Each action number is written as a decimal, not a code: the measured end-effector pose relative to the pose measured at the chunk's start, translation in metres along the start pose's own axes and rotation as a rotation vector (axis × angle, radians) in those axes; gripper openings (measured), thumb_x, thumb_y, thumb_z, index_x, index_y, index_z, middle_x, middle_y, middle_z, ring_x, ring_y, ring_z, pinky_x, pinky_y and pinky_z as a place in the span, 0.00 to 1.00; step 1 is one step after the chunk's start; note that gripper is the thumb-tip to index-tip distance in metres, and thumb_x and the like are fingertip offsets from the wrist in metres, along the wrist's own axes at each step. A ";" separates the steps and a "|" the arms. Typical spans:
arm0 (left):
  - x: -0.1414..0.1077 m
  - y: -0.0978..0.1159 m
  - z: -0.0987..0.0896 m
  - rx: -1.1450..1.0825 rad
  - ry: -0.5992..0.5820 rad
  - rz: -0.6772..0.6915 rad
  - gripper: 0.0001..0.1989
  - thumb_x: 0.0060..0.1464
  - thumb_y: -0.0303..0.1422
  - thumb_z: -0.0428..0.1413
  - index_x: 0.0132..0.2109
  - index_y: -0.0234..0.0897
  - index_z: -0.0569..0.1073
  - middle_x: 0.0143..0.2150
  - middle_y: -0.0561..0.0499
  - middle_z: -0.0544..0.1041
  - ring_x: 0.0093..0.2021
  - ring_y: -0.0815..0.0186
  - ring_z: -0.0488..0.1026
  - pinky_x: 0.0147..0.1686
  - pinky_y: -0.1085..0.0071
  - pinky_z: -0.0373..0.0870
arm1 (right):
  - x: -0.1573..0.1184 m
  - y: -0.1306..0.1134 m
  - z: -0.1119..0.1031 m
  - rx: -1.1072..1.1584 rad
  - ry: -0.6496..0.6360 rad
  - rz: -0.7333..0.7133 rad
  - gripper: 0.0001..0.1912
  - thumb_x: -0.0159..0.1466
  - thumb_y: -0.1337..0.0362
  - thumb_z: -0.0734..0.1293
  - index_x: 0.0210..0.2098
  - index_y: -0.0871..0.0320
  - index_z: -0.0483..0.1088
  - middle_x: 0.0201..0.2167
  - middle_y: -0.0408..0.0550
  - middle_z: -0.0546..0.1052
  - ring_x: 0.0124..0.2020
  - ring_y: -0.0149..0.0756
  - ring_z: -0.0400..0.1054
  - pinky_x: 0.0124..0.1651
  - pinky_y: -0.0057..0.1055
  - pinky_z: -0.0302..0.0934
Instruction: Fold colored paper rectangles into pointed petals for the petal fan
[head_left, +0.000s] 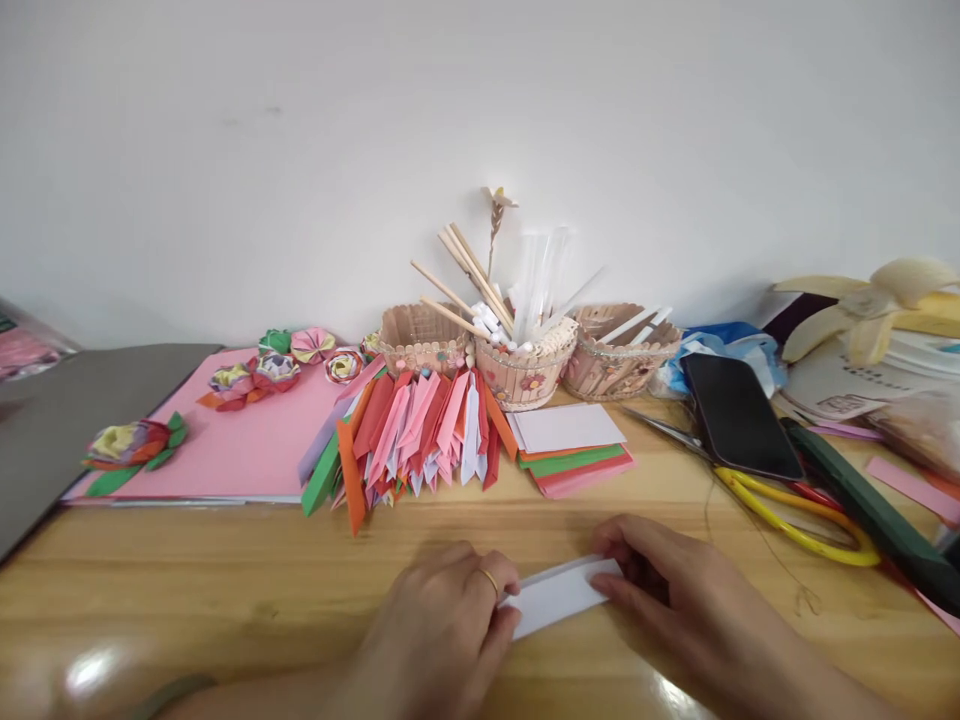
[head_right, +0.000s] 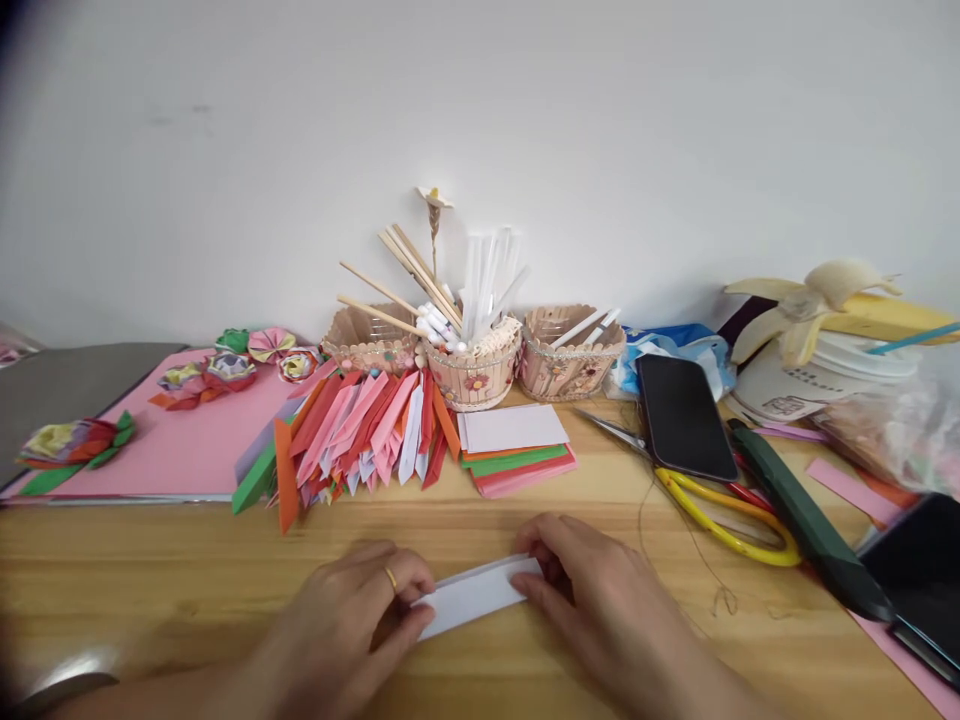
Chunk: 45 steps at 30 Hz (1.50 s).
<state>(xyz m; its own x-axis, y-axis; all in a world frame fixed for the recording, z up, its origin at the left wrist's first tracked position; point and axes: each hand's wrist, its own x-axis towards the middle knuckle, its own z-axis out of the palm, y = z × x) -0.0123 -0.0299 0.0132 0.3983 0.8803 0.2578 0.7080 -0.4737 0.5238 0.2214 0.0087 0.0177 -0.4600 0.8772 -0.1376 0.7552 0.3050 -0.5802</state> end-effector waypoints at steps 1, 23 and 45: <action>0.001 0.000 0.000 0.000 -0.002 0.012 0.07 0.49 0.22 0.51 0.33 0.37 0.70 0.26 0.55 0.74 0.26 0.68 0.71 0.25 0.75 0.63 | 0.000 -0.002 0.000 -0.013 -0.003 0.006 0.06 0.65 0.60 0.60 0.36 0.54 0.66 0.28 0.43 0.74 0.27 0.34 0.68 0.29 0.29 0.59; 0.010 -0.008 0.006 -0.002 0.064 0.103 0.10 0.50 0.21 0.43 0.29 0.37 0.65 0.22 0.55 0.70 0.22 0.69 0.67 0.22 0.76 0.60 | 0.005 -0.003 0.005 -0.264 0.123 -0.169 0.04 0.64 0.67 0.60 0.32 0.52 0.59 0.25 0.41 0.72 0.24 0.34 0.69 0.23 0.27 0.59; 0.002 -0.005 0.011 0.531 -0.130 0.325 0.17 0.59 0.29 0.55 0.55 0.48 0.66 0.33 0.52 0.66 0.32 0.65 0.62 0.27 0.73 0.58 | -0.013 0.008 0.005 -0.159 0.289 -0.252 0.11 0.68 0.69 0.55 0.44 0.56 0.67 0.41 0.52 0.74 0.42 0.37 0.69 0.43 0.35 0.67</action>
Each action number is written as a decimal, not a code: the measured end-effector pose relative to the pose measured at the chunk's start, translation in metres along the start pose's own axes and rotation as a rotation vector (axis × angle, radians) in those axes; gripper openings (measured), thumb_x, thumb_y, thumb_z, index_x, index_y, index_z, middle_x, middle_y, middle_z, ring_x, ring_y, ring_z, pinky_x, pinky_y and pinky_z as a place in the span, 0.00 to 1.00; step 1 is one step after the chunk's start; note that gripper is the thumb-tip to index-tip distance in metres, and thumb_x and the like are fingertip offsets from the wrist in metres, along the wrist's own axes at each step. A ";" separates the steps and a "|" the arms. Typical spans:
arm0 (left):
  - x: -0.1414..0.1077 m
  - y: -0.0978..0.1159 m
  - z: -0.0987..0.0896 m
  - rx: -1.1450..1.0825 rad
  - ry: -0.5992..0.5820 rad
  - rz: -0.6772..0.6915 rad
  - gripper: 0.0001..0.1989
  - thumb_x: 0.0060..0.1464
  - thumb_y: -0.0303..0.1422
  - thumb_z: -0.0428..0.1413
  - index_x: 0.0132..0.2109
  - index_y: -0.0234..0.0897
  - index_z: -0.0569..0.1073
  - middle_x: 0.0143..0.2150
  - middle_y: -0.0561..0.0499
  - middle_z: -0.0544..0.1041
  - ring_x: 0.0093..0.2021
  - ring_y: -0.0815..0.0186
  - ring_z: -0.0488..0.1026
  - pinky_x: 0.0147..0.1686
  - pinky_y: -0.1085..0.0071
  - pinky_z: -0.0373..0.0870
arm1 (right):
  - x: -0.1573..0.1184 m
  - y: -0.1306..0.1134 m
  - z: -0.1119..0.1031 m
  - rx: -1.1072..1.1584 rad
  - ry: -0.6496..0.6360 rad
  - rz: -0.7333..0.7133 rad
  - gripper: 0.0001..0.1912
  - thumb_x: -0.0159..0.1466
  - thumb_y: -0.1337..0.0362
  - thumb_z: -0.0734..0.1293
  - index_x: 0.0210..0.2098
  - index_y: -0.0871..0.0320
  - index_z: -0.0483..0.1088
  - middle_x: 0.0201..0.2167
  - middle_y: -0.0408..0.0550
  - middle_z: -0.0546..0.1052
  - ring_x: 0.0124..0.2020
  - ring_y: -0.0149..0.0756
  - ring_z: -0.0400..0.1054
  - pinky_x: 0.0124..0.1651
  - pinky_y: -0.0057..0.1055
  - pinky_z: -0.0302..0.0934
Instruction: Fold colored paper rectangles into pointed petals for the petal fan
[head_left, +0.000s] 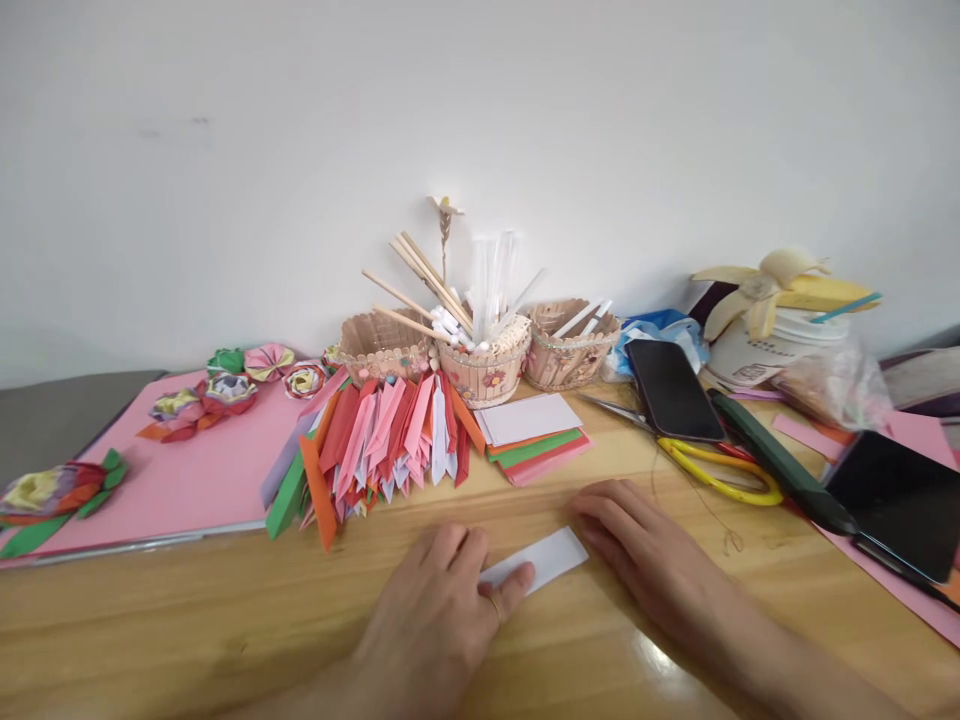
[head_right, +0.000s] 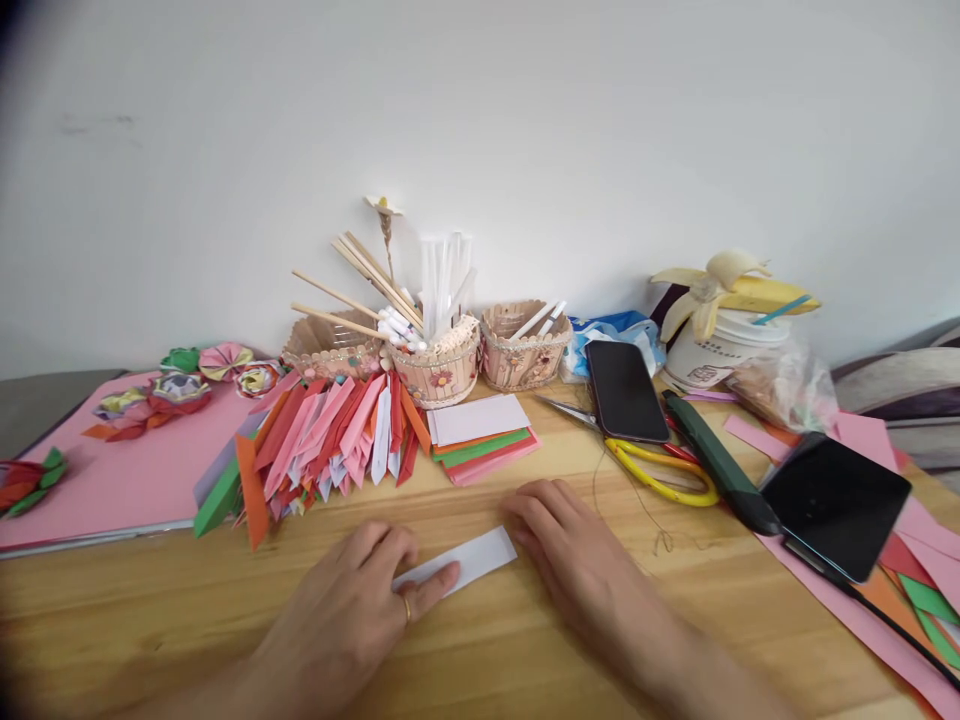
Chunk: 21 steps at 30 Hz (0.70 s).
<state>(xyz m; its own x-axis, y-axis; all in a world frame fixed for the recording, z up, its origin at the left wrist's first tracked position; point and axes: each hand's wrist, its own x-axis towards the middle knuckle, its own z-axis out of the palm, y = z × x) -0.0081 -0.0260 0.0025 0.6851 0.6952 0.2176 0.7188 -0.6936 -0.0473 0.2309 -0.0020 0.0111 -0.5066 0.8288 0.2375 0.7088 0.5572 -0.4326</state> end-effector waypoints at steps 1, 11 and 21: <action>0.000 0.000 0.002 -0.001 0.031 0.009 0.17 0.59 0.29 0.54 0.54 0.48 0.66 0.35 0.51 0.67 0.33 0.64 0.63 0.28 0.72 0.60 | -0.003 -0.002 -0.003 -0.049 0.010 -0.032 0.12 0.68 0.68 0.55 0.46 0.57 0.68 0.44 0.53 0.74 0.45 0.39 0.69 0.46 0.38 0.67; 0.000 -0.001 0.005 -0.068 0.234 0.182 0.12 0.62 0.28 0.49 0.51 0.31 0.69 0.41 0.48 0.73 0.42 0.62 0.66 0.41 0.65 0.62 | -0.019 -0.029 -0.006 -0.305 -0.316 -0.362 0.34 0.67 0.48 0.56 0.65 0.64 0.50 0.63 0.57 0.55 0.63 0.44 0.52 0.61 0.43 0.55; -0.007 0.002 -0.001 0.145 0.281 0.293 0.16 0.63 0.25 0.42 0.49 0.29 0.73 0.46 0.45 0.76 0.50 0.60 0.64 0.50 0.62 0.57 | -0.024 -0.017 -0.006 -0.192 -0.366 -0.322 0.37 0.67 0.50 0.57 0.67 0.59 0.38 0.65 0.54 0.50 0.65 0.43 0.46 0.64 0.49 0.46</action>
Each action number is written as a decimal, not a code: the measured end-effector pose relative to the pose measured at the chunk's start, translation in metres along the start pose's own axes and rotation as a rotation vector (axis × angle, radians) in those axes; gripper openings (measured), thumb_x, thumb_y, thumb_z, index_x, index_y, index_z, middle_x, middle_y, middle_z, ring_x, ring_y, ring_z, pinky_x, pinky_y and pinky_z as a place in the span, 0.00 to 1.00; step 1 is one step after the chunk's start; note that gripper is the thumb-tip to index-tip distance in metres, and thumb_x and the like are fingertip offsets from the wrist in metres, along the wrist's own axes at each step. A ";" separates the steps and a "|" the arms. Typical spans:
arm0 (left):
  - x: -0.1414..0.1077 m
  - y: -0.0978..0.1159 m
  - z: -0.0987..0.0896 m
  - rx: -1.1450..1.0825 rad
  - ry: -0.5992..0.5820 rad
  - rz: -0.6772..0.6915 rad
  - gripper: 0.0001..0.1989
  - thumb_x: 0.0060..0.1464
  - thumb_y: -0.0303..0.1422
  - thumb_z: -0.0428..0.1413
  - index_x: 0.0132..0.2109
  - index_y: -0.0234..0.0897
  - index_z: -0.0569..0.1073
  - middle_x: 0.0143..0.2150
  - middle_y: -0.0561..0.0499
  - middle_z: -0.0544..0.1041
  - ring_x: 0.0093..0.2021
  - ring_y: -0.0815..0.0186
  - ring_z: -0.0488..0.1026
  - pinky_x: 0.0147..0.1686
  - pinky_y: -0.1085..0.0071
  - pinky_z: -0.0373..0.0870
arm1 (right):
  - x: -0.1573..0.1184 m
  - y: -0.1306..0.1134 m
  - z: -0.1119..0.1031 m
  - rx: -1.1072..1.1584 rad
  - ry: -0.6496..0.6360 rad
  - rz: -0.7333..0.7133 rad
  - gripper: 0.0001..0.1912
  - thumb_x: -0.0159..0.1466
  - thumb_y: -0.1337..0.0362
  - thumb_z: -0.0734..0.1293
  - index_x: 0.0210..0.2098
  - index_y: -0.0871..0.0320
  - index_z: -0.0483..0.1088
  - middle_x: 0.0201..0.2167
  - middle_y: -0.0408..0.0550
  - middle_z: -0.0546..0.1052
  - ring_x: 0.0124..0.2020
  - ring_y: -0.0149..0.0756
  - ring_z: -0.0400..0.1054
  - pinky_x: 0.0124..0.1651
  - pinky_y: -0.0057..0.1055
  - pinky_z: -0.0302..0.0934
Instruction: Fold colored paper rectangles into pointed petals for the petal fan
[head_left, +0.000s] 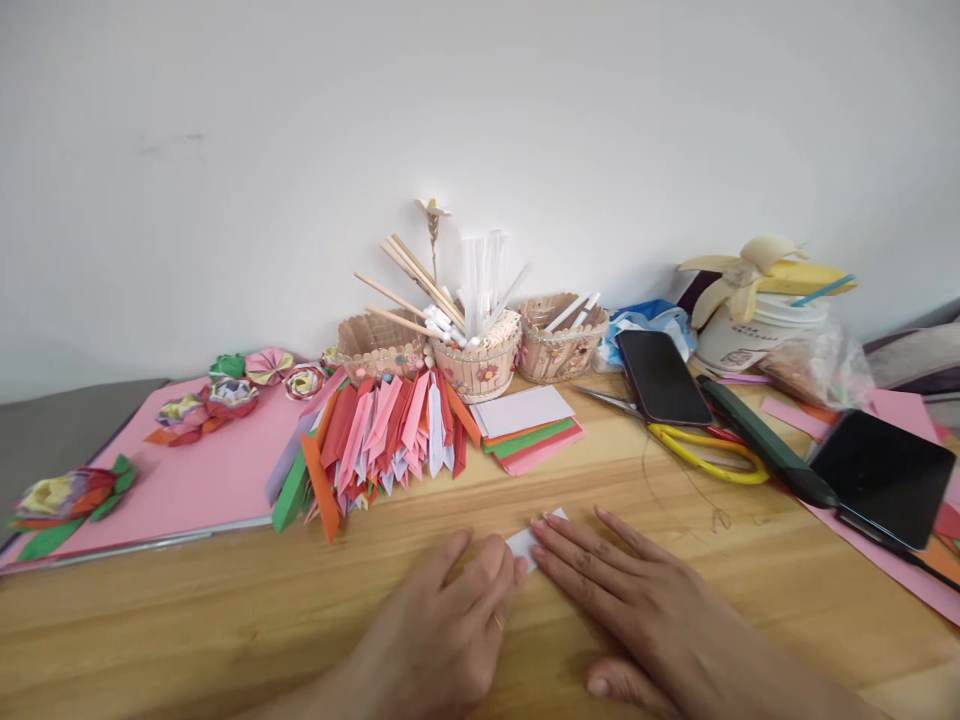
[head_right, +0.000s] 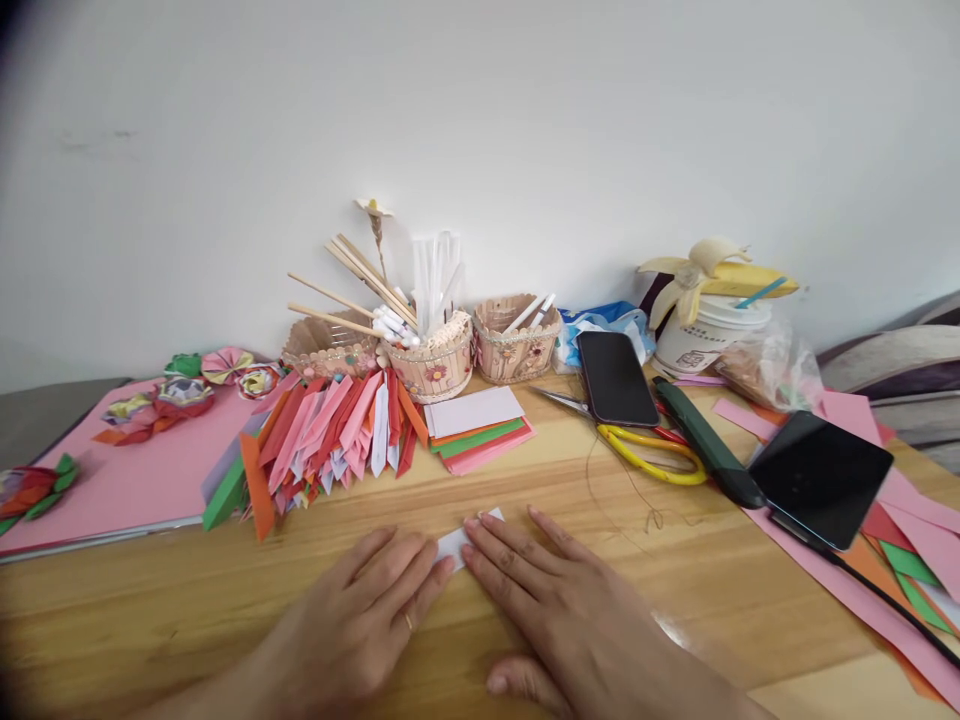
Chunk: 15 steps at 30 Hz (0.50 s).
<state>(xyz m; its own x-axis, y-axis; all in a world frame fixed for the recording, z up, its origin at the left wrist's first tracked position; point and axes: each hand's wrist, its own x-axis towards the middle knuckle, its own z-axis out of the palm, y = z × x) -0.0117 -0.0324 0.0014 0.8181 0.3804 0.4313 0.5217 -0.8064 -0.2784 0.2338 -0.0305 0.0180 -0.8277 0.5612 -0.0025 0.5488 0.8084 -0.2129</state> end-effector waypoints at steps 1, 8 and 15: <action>-0.001 0.000 -0.003 0.025 -0.003 0.015 0.16 0.62 0.25 0.43 0.48 0.29 0.74 0.46 0.45 0.76 0.51 0.60 0.64 0.50 0.61 0.58 | 0.000 0.001 0.000 0.017 0.003 -0.002 0.37 0.67 0.50 0.58 0.67 0.59 0.37 0.65 0.54 0.50 0.65 0.43 0.45 0.64 0.49 0.45; -0.022 -0.002 -0.019 0.139 -0.079 0.076 0.16 0.59 0.26 0.44 0.47 0.32 0.75 0.50 0.47 0.75 0.56 0.61 0.63 0.53 0.63 0.58 | -0.002 0.001 -0.001 0.031 0.048 -0.008 0.37 0.67 0.51 0.59 0.67 0.59 0.39 0.65 0.54 0.53 0.65 0.43 0.46 0.65 0.47 0.45; -0.030 -0.002 -0.018 0.095 -0.061 -0.019 0.17 0.62 0.25 0.42 0.48 0.33 0.74 0.48 0.46 0.76 0.56 0.62 0.62 0.55 0.61 0.56 | -0.011 0.011 0.003 -0.072 0.101 0.049 0.34 0.65 0.50 0.61 0.66 0.50 0.46 0.67 0.54 0.49 0.65 0.51 0.46 0.61 0.57 0.48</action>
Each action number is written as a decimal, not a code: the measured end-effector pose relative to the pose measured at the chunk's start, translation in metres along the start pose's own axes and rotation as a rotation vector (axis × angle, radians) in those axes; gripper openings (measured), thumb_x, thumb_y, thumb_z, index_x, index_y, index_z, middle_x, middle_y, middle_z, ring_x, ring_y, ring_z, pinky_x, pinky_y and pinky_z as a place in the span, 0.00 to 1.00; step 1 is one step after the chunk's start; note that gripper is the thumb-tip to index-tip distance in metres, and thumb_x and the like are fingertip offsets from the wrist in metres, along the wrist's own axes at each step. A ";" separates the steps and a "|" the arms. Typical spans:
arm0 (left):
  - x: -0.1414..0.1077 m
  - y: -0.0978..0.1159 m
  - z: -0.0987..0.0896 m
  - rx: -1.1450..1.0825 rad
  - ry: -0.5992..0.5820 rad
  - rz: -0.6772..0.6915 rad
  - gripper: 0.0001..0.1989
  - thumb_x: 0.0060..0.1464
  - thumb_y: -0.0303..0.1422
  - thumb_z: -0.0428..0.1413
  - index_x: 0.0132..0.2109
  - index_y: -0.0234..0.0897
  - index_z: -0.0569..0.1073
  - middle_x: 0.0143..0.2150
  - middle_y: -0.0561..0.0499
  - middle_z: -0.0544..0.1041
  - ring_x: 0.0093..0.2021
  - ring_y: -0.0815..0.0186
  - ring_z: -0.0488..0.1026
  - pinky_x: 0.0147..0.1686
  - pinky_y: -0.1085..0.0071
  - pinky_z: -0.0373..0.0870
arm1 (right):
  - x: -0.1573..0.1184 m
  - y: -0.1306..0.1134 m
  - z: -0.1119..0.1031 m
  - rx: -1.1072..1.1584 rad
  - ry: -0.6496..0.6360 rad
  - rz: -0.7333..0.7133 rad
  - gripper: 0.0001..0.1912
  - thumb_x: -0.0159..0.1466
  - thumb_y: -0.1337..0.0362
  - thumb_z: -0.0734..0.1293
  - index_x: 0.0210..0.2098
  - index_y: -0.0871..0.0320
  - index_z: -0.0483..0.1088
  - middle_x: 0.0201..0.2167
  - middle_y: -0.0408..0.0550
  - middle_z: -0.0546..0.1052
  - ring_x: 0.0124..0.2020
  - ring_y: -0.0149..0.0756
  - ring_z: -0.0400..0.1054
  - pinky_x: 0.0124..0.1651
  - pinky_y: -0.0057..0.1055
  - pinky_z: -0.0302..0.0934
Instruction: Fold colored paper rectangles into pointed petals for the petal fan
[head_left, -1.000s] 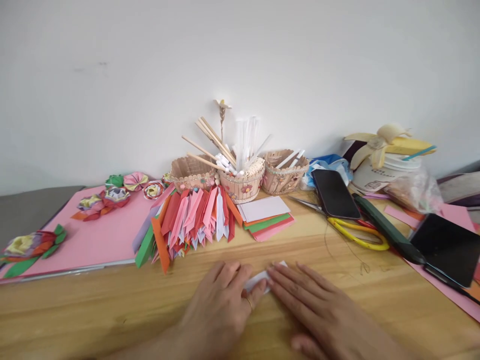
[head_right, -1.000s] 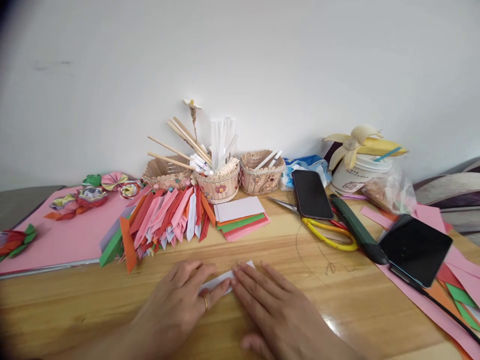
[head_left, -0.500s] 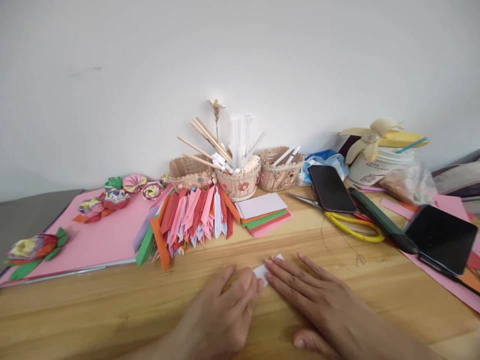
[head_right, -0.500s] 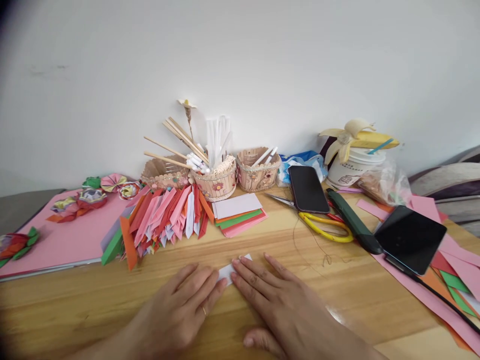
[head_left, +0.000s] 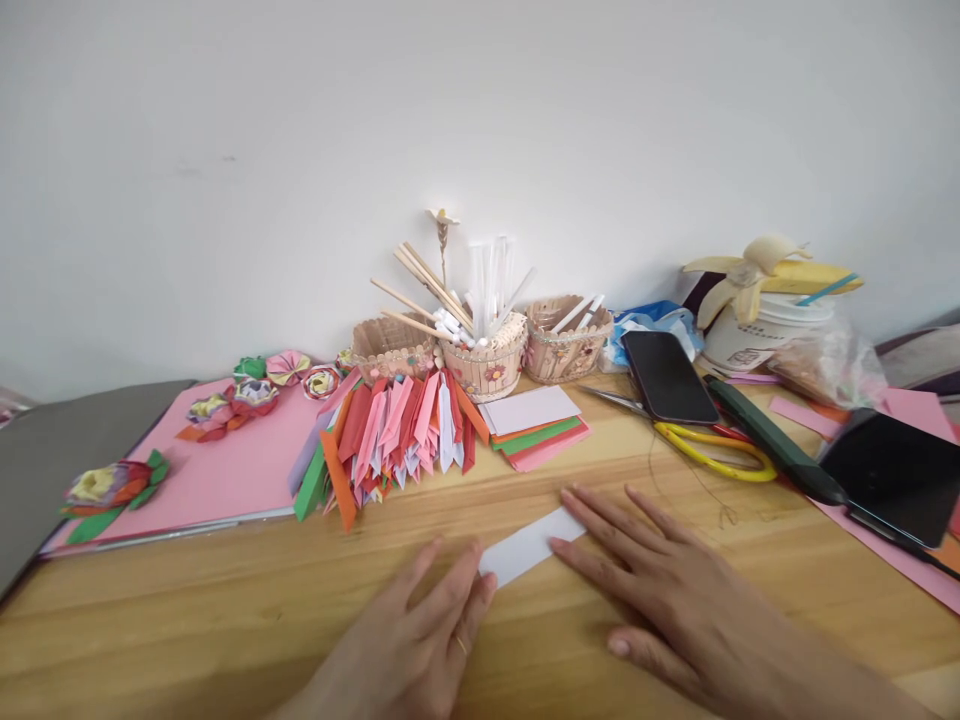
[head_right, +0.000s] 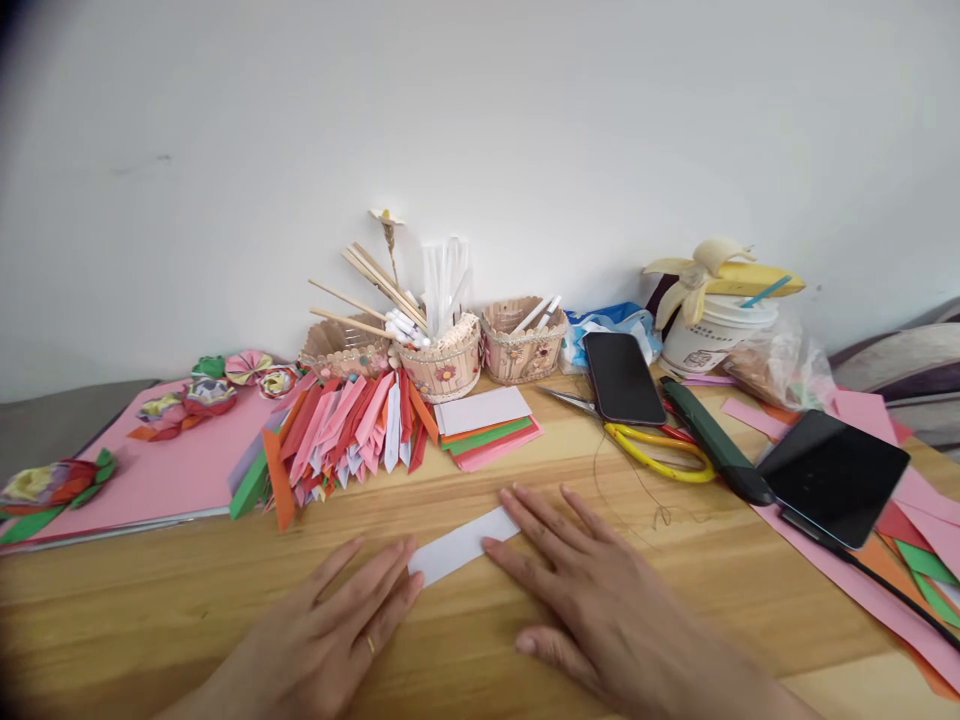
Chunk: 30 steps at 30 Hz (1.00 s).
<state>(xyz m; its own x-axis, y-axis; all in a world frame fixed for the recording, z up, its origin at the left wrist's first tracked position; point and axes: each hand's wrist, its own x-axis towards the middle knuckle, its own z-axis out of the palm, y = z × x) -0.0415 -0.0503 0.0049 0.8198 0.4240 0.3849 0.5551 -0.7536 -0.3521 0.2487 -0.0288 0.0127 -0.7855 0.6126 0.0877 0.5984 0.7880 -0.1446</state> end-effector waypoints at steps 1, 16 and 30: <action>-0.001 0.001 0.001 -0.005 0.008 -0.018 0.18 0.63 0.25 0.40 0.48 0.33 0.73 0.48 0.46 0.75 0.56 0.62 0.62 0.55 0.61 0.55 | -0.002 0.002 0.001 -0.021 0.017 0.020 0.33 0.65 0.50 0.61 0.66 0.48 0.47 0.67 0.54 0.47 0.65 0.53 0.44 0.60 0.60 0.48; -0.006 -0.001 0.004 -0.055 -0.035 -0.033 0.14 0.61 0.30 0.47 0.50 0.36 0.72 0.45 0.49 0.73 0.52 0.63 0.61 0.60 0.62 0.48 | 0.027 -0.030 -0.010 0.119 -0.048 0.051 0.30 0.63 0.45 0.60 0.63 0.45 0.55 0.67 0.57 0.45 0.66 0.56 0.37 0.58 0.63 0.45; -0.002 -0.003 0.005 -0.152 0.104 -0.127 0.14 0.65 0.24 0.43 0.48 0.35 0.71 0.39 0.49 0.73 0.46 0.63 0.67 0.54 0.62 0.58 | -0.006 0.012 -0.005 -0.092 0.059 0.209 0.21 0.67 0.56 0.59 0.59 0.42 0.61 0.66 0.50 0.54 0.65 0.55 0.45 0.57 0.68 0.44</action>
<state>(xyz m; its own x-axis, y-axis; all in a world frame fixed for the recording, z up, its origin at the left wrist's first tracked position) -0.0442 -0.0466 0.0007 0.7211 0.4725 0.5068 0.6193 -0.7674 -0.1657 0.2616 -0.0227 0.0151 -0.6341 0.7634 0.1232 0.7610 0.6444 -0.0758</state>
